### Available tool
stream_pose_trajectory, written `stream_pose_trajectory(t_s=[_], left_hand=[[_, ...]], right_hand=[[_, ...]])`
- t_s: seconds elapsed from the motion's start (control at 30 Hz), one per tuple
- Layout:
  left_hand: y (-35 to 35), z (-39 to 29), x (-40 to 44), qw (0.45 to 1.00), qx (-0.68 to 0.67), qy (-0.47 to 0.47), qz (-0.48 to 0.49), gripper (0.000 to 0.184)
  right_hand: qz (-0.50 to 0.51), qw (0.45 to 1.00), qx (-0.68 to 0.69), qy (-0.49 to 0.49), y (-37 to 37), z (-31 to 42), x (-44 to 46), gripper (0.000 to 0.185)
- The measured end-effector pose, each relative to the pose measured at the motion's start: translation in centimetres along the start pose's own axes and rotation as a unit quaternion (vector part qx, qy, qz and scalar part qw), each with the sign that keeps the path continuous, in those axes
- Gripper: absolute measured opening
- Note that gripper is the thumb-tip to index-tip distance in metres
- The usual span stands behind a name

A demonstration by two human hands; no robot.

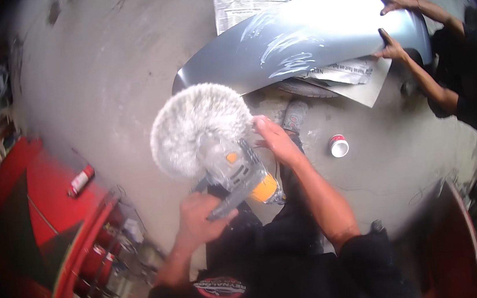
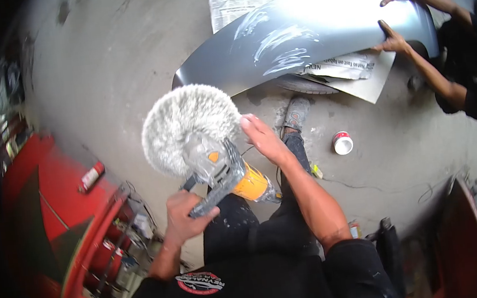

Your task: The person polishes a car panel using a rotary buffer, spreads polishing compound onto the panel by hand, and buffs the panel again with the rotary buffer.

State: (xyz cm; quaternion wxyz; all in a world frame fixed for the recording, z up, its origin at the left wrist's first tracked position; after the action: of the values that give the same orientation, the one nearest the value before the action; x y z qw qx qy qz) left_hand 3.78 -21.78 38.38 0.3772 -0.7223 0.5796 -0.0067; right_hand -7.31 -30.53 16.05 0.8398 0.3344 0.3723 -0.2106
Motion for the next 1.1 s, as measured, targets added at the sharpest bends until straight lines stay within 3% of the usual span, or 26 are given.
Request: stream_pose_trajectory(t_s=[0.07, 0.17, 0.27, 0.3, 0.4, 0.53, 0.63, 0.83, 1.1], left_hand=[[-0.7, -0.9, 1.3, 1.000, -0.011, -0.012, -0.004, 0.021], [-1.9, 0.4, 2.1, 0.997, -0.022, -0.063, -0.032, 0.019], [-3.5, 3.5, 3.0, 0.978, -0.095, -0.171, -0.073, 0.019], [-4.1, 4.8, 3.3, 0.966, -0.128, -0.209, -0.083, 0.020], [-6.5, 8.4, 4.7, 0.936, -0.226, -0.208, -0.169, 0.019], [-6.6, 13.9, 6.7, 0.928, -0.239, -0.230, -0.172, 0.016], [-5.7, 15.6, 10.6, 0.931, -0.240, -0.196, -0.192, 0.021], [-3.2, 20.6, 14.1, 0.926, -0.278, -0.212, -0.145, 0.017], [-5.0, 24.1, 17.1, 0.942, -0.221, -0.211, -0.140, 0.021]], right_hand=[[0.084, 0.984, -0.154, -0.033, -2.7, -4.5, -0.8, 0.059], [0.170, 0.982, -0.034, 0.074, -3.3, -11.7, -5.2, 0.076], [0.157, 0.986, -0.050, 0.008, -3.2, -6.6, -7.8, 0.104], [0.155, 0.982, -0.111, -0.002, -3.0, -4.4, -8.0, 0.112], [0.113, 0.950, -0.288, -0.034, -2.4, 1.4, -8.0, 0.130], [0.027, 0.932, -0.362, -0.009, -2.0, 3.6, -6.6, 0.109], [-0.023, 0.941, -0.336, 0.034, -1.9, 2.3, -5.4, 0.103], [-0.083, 0.934, -0.336, 0.085, -1.6, 0.5, -3.7, 0.098], [-0.126, 0.939, -0.316, 0.056, 0.1, 0.9, -0.7, 0.095]])
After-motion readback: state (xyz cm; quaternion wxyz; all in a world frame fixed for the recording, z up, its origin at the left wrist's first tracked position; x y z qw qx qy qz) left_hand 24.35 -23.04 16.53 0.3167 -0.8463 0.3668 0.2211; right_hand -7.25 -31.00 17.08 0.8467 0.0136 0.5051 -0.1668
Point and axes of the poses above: each hand's wrist, its own x-axis towards the middle knuckle, its own y-axis out of the palm, z = x × y, the point moved 10 cm from there along x, towards the middle knuckle, and after that the axes turned 1 degree about y, right-handed, at the moved point
